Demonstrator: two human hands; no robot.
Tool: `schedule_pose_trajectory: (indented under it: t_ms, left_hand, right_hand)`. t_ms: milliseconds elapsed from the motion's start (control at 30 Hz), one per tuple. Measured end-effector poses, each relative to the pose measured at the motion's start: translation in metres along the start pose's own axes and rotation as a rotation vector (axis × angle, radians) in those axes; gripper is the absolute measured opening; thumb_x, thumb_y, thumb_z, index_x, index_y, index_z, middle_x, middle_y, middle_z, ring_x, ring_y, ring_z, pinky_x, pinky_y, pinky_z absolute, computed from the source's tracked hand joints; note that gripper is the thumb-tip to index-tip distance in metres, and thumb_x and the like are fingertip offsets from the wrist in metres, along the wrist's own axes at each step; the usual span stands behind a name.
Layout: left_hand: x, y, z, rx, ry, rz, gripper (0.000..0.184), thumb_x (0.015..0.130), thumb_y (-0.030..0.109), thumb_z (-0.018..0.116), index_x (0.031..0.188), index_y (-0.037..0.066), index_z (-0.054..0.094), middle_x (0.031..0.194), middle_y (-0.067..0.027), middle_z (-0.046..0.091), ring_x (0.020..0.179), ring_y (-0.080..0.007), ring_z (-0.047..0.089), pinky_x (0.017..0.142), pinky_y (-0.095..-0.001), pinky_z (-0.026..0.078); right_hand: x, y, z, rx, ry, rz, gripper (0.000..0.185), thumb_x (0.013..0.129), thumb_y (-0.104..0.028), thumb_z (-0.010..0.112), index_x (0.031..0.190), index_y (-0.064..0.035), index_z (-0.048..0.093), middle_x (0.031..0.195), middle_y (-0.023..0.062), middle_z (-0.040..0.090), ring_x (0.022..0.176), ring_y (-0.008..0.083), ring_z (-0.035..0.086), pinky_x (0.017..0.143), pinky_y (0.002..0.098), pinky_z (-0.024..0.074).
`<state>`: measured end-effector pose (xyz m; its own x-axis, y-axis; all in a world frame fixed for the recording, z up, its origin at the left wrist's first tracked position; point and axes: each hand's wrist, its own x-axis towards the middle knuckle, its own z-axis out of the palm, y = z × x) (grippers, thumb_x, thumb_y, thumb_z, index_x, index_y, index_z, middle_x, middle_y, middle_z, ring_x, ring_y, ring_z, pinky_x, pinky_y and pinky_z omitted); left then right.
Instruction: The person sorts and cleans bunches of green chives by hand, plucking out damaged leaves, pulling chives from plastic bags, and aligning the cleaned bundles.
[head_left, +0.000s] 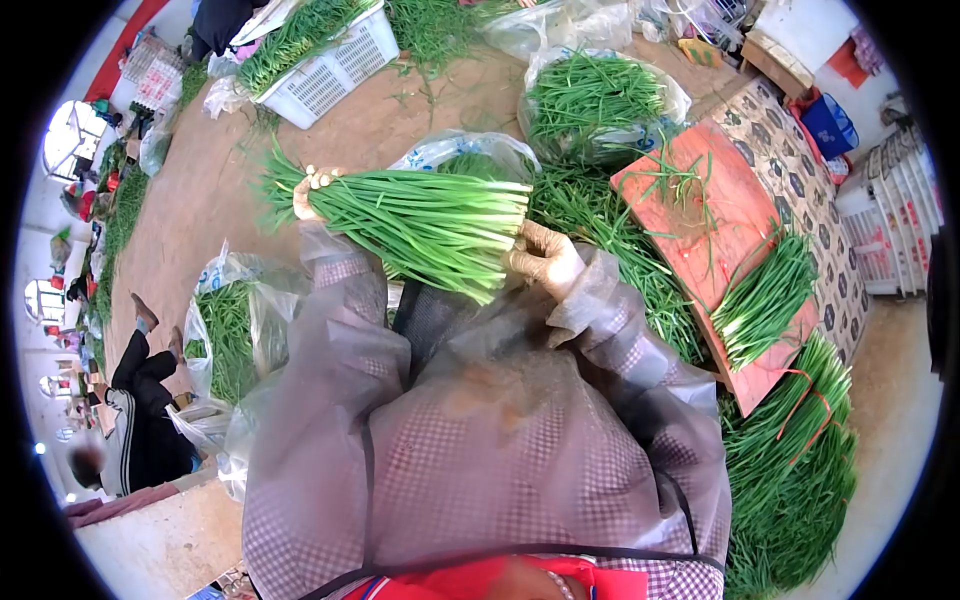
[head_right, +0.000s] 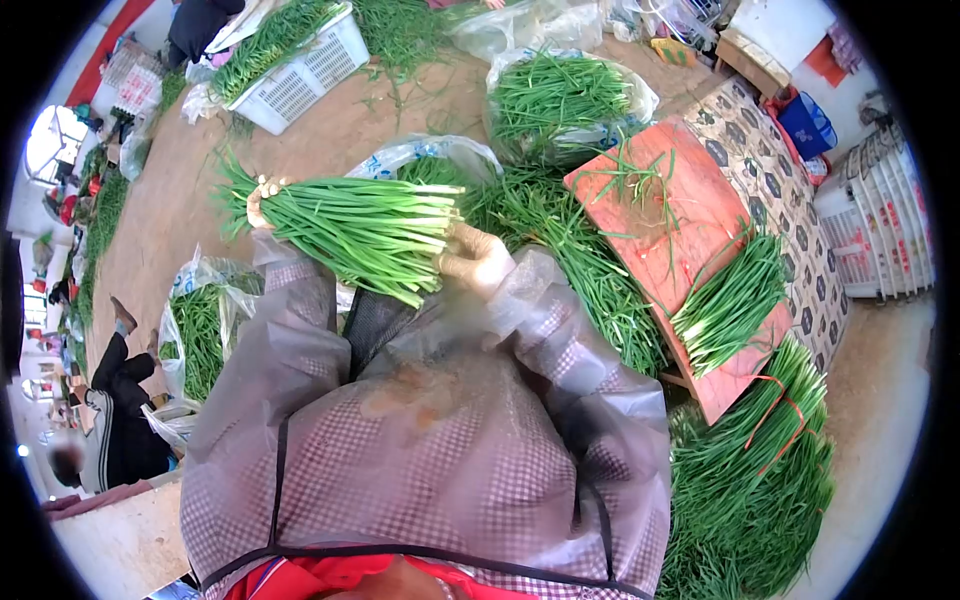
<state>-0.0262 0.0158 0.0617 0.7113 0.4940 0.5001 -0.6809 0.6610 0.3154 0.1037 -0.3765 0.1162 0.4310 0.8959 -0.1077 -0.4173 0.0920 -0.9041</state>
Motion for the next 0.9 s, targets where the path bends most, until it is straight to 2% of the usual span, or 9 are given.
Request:
schedule_pose_trajectory:
  t_ms: [133, 200, 300, 367, 500, 600, 700, 800, 900]
  left_hand:
    - [-0.012, 0.017, -0.028, 0.074, 0.118, -0.041, 0.017, 0.083, 0.009, 0.052, 0.097, 0.001, 0.056, 0.075, -0.0026, 0.057, 0.076, -0.0174, 0.054, 0.091, -0.0366, 0.039]
    - [-0.012, 0.020, -0.036, 0.129, 0.187, -0.063, 0.016, 0.082, 0.008, 0.052, 0.097, 0.001, 0.056, 0.075, -0.0031, 0.057, 0.077, -0.0179, 0.054, 0.092, -0.0377, 0.039]
    - [-0.008, 0.019, -0.038, 0.097, 0.158, -0.123, 0.007, 0.082, 0.008, 0.060, 0.086, 0.003, 0.057, 0.072, -0.0034, 0.058, 0.078, -0.0217, 0.056, 0.094, -0.0420, 0.038]
    - [-0.010, 0.015, -0.039, 0.114, 0.174, -0.070, 0.008, 0.082, 0.008, 0.059, 0.087, 0.003, 0.057, 0.072, -0.0035, 0.058, 0.078, -0.0219, 0.056, 0.093, -0.0418, 0.038]
    - [-0.013, 0.009, -0.036, 0.101, 0.163, 0.001, 0.020, 0.086, 0.014, 0.048, 0.096, -0.001, 0.057, 0.076, -0.0042, 0.058, 0.078, -0.0205, 0.055, 0.092, -0.0420, 0.039]
    - [-0.012, 0.009, -0.032, 0.094, 0.182, -0.004, 0.012, 0.080, 0.009, 0.056, 0.090, 0.002, 0.058, 0.073, -0.0035, 0.058, 0.078, -0.0227, 0.056, 0.089, -0.0409, 0.040]
    - [-0.014, 0.009, -0.023, 0.071, 0.218, -0.022, 0.014, 0.079, 0.009, 0.055, 0.090, 0.002, 0.060, 0.072, -0.0035, 0.058, 0.077, -0.0229, 0.056, 0.087, -0.0415, 0.041]
    - [-0.013, 0.012, -0.018, 0.110, 0.234, -0.034, 0.016, 0.079, 0.010, 0.055, 0.091, 0.002, 0.062, 0.071, -0.0037, 0.057, 0.076, -0.0232, 0.056, 0.086, -0.0417, 0.041]
    - [-0.012, 0.002, -0.002, 0.123, 0.333, 0.072, 0.015, 0.077, 0.010, 0.057, 0.090, 0.002, 0.060, 0.068, -0.0035, 0.055, 0.072, -0.0233, 0.055, 0.085, -0.0423, 0.043]
  right_hand:
    - [0.007, 0.000, -0.004, 0.076, 0.063, 0.171, 0.037, 0.082, -0.009, 0.068, 0.118, -0.0017, 0.060, 0.070, -0.0051, 0.054, 0.054, 0.0028, 0.042, 0.047, 0.0178, 0.0319]
    - [0.009, 0.000, 0.002, 0.096, 0.095, 0.107, 0.033, 0.081, -0.008, 0.068, 0.113, -0.0011, 0.063, 0.070, -0.0036, 0.057, 0.050, 0.0022, 0.040, 0.043, 0.0177, 0.0276]
    - [0.013, 0.011, 0.002, 0.128, 0.159, 0.058, 0.031, 0.081, -0.008, 0.068, 0.111, -0.0006, 0.064, 0.074, -0.0008, 0.062, 0.056, 0.0047, 0.048, 0.050, 0.0184, 0.0378]
    - [0.016, 0.017, 0.003, 0.222, 0.146, 0.031, 0.032, 0.080, -0.007, 0.069, 0.111, -0.0007, 0.065, 0.091, 0.0038, 0.065, 0.076, 0.0111, 0.058, 0.069, 0.0226, 0.0475]
    - [0.029, 0.044, 0.005, -0.166, 0.140, -0.307, 0.040, 0.073, 0.000, 0.070, 0.112, 0.0019, 0.062, 0.111, 0.0117, 0.061, 0.101, 0.0229, 0.061, 0.085, 0.0301, 0.0498]
    - [0.035, 0.034, 0.015, -0.368, 0.232, -0.338, 0.047, 0.071, -0.006, 0.073, 0.115, -0.0028, 0.060, 0.117, 0.0107, 0.059, 0.101, 0.0223, 0.061, 0.087, 0.0308, 0.0488]
    - [0.051, 0.055, 0.008, -0.484, 0.294, -0.359, 0.037, 0.081, -0.006, 0.066, 0.115, -0.0011, 0.052, 0.116, 0.0097, 0.058, 0.108, 0.0197, 0.056, 0.096, 0.0329, 0.0457]
    - [0.061, 0.056, 0.013, 0.598, 0.190, -0.149, 0.032, 0.083, 0.003, 0.059, 0.113, -0.0005, 0.049, 0.113, 0.0132, 0.060, 0.103, 0.0274, 0.060, 0.091, 0.0436, 0.0505]
    - [0.056, 0.056, 0.016, -0.076, 0.231, -0.391, 0.032, 0.082, 0.009, 0.056, 0.111, -0.0001, 0.051, 0.112, 0.0148, 0.061, 0.102, 0.0306, 0.060, 0.087, 0.0491, 0.0521]
